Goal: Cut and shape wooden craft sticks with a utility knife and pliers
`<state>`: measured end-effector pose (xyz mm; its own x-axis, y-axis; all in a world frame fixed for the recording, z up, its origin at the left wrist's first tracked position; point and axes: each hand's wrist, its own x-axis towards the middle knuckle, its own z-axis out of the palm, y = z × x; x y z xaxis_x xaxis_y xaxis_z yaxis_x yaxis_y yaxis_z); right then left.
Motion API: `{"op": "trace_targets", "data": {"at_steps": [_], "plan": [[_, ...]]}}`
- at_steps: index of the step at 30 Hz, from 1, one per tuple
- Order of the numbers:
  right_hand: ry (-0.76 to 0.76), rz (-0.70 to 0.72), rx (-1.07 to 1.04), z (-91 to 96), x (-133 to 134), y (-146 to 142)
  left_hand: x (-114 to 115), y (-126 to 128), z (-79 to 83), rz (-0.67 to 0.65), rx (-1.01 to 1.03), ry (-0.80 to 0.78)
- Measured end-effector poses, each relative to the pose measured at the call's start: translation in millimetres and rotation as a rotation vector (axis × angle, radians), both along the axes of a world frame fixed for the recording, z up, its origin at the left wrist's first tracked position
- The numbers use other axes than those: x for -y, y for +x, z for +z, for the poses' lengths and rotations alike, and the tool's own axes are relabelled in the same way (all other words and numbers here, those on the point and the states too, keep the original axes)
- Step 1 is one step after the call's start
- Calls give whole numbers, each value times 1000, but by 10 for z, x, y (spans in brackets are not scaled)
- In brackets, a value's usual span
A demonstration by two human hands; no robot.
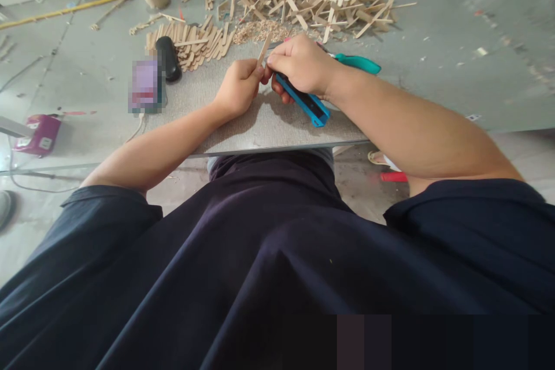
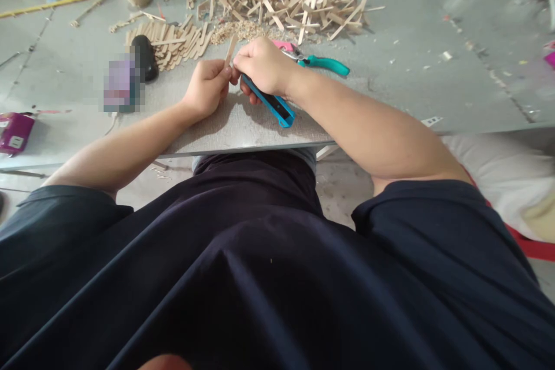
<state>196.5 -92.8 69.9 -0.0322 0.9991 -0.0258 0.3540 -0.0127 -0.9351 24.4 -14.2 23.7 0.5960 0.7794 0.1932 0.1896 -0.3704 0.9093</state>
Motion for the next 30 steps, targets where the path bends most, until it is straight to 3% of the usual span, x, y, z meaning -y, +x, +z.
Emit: {"op": "trace_targets", "data": {"at_steps": [7,30], "plan": [[-21,6,20,0,13,-13,64,6,71,-14,-11,5],[-30,-25,77,-29,-16,-41,118,-27,95,17,-97,74]]}}
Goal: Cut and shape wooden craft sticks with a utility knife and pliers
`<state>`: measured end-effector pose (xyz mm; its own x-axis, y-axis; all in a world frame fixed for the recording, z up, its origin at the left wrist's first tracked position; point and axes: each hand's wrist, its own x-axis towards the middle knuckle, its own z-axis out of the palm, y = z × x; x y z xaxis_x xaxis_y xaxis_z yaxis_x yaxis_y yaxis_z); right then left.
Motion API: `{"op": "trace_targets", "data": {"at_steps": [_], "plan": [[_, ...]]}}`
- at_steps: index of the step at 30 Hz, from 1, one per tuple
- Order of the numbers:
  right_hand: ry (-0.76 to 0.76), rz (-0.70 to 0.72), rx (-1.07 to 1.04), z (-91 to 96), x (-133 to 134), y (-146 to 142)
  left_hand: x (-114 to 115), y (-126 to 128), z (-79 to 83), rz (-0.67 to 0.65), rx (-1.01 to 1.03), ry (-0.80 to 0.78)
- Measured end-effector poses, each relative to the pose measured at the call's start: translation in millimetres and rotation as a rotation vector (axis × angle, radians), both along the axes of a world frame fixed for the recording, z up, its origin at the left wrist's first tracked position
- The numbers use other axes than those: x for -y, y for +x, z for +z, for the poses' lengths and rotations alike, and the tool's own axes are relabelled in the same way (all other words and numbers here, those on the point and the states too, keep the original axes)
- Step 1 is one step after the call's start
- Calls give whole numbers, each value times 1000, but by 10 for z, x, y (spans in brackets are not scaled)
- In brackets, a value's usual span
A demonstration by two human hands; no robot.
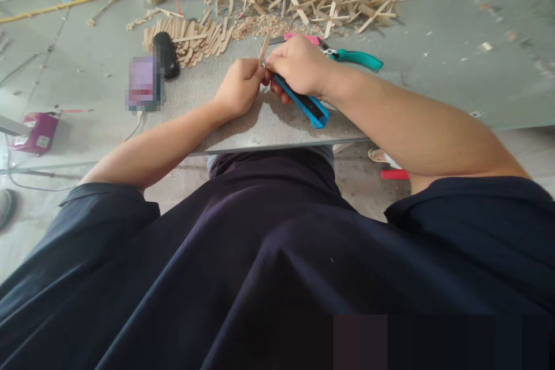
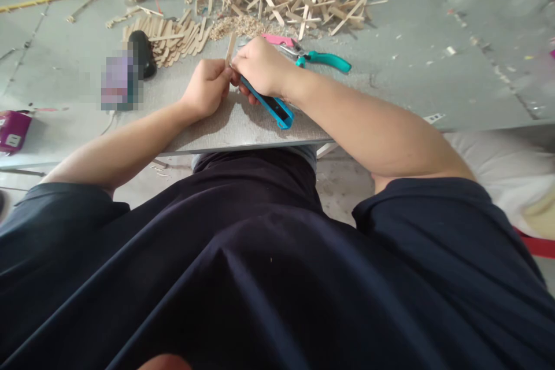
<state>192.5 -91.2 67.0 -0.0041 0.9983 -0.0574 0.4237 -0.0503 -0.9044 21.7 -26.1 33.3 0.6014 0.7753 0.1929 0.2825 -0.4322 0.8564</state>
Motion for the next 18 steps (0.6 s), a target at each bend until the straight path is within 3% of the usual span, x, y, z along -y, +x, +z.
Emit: {"op": "trace_targets", "data": {"at_steps": [12,18], "plan": [[50,45,142,22,4,8,100,29,66,64,-261,218],[-20,-4,207,104,31,-28,144,46,99,97,-388,281]]}}
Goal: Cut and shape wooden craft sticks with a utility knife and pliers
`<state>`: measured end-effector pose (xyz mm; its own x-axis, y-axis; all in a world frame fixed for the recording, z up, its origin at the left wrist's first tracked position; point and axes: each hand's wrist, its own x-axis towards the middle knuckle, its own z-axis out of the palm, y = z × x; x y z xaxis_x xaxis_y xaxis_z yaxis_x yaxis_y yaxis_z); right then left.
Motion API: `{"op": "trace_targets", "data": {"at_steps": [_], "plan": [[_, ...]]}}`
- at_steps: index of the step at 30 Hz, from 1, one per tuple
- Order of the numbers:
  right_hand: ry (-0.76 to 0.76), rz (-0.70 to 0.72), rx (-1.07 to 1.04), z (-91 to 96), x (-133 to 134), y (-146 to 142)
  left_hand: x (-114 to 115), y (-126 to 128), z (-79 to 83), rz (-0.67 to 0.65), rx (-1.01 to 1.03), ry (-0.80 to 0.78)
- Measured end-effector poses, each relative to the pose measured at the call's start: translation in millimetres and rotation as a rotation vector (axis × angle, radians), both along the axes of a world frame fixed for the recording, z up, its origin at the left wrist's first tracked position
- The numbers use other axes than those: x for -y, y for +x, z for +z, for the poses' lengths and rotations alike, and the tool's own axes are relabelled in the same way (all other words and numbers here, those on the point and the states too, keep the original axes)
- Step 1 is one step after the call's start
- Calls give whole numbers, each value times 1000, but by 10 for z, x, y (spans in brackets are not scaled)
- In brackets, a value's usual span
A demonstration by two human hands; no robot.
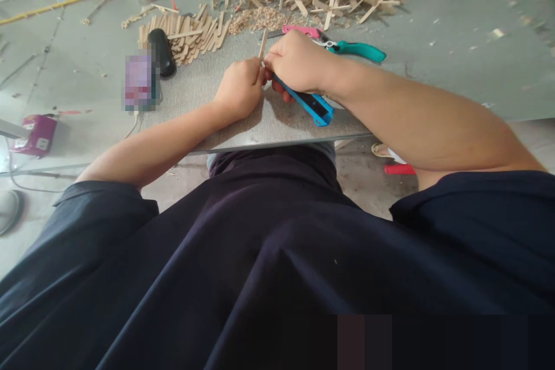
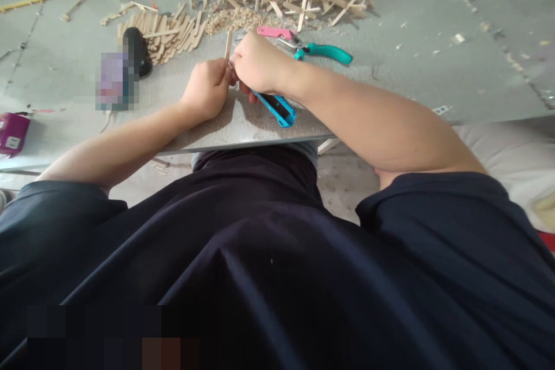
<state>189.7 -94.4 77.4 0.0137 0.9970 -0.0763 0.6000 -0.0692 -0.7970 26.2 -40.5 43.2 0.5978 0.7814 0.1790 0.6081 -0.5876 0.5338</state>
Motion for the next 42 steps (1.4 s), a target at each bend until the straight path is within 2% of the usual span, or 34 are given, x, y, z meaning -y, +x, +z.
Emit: {"op": "trace_targets", "data": {"at_steps": [5,9,13,17,20,25,31,42], "plan": [[-28,47,-85,-34,-40,58,49,10,66,-17,-150,76],[-23,66,-74,-66,-62,97,74,19,108,-15,-221,103],[-12,97,-70,-152,-148,167,68,15,120,-15,-240,113],[-2,179,-150,-257,-251,254,-4,-29,102,-37,-194,94],[-40,219,-208,-240,-231,262,-66,-82,90,-74,-69,12],[-80,204,-283,-71,-62,186,-73,-165,125,-142,185,-229],[-107,194,-296,8,17,131,-28,-194,189,-176,310,-451],[-134,234,-372,6,-12,166,-9,-166,165,-185,363,-504]]}}
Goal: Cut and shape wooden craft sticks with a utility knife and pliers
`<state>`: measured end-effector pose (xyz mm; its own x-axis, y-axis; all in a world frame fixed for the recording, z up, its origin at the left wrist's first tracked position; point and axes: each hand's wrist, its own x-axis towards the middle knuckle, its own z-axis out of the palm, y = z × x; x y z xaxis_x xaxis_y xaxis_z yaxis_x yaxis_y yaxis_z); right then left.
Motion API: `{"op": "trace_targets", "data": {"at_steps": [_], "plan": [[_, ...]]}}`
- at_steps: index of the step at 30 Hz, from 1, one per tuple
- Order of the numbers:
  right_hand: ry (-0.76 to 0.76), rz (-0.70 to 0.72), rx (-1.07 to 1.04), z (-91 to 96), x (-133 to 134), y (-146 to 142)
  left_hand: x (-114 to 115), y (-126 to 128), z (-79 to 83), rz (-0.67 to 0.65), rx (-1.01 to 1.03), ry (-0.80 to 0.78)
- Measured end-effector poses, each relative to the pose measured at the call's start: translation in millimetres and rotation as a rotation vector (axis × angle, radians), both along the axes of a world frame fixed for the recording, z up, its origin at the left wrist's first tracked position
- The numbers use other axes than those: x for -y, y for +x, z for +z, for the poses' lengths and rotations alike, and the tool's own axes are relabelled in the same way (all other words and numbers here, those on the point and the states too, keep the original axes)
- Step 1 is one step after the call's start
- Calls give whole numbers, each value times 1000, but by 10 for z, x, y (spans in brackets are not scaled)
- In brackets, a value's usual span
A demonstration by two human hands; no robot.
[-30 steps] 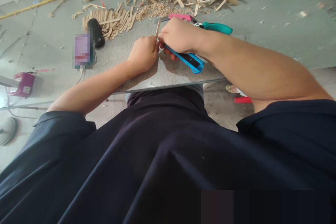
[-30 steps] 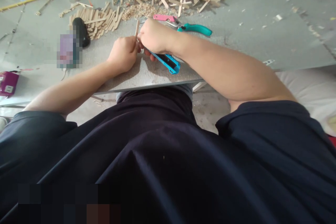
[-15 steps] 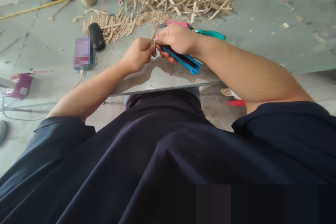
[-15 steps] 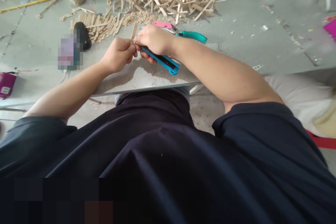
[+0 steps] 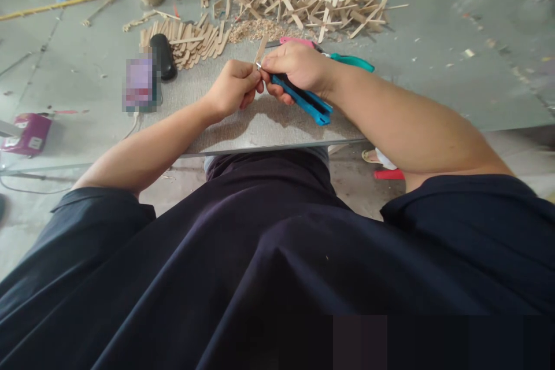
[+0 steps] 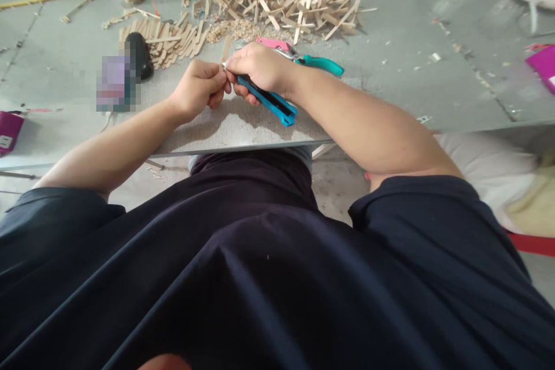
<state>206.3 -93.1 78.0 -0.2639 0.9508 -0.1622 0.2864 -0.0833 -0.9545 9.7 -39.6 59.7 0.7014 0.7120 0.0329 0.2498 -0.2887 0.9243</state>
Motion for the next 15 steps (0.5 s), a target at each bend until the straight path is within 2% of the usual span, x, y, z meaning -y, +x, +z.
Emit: {"op": "trace_targets", "data": {"at_steps": [4,9,15], "plan": [[-2,0,40,32,16,-17,4,9,-15,-3,0,-8],[88,8,118,9,18,-16,-2,8,-51,13,-19,-12],[122,2,130,21,25,13,4,19,-58,19,-17,2]]}}
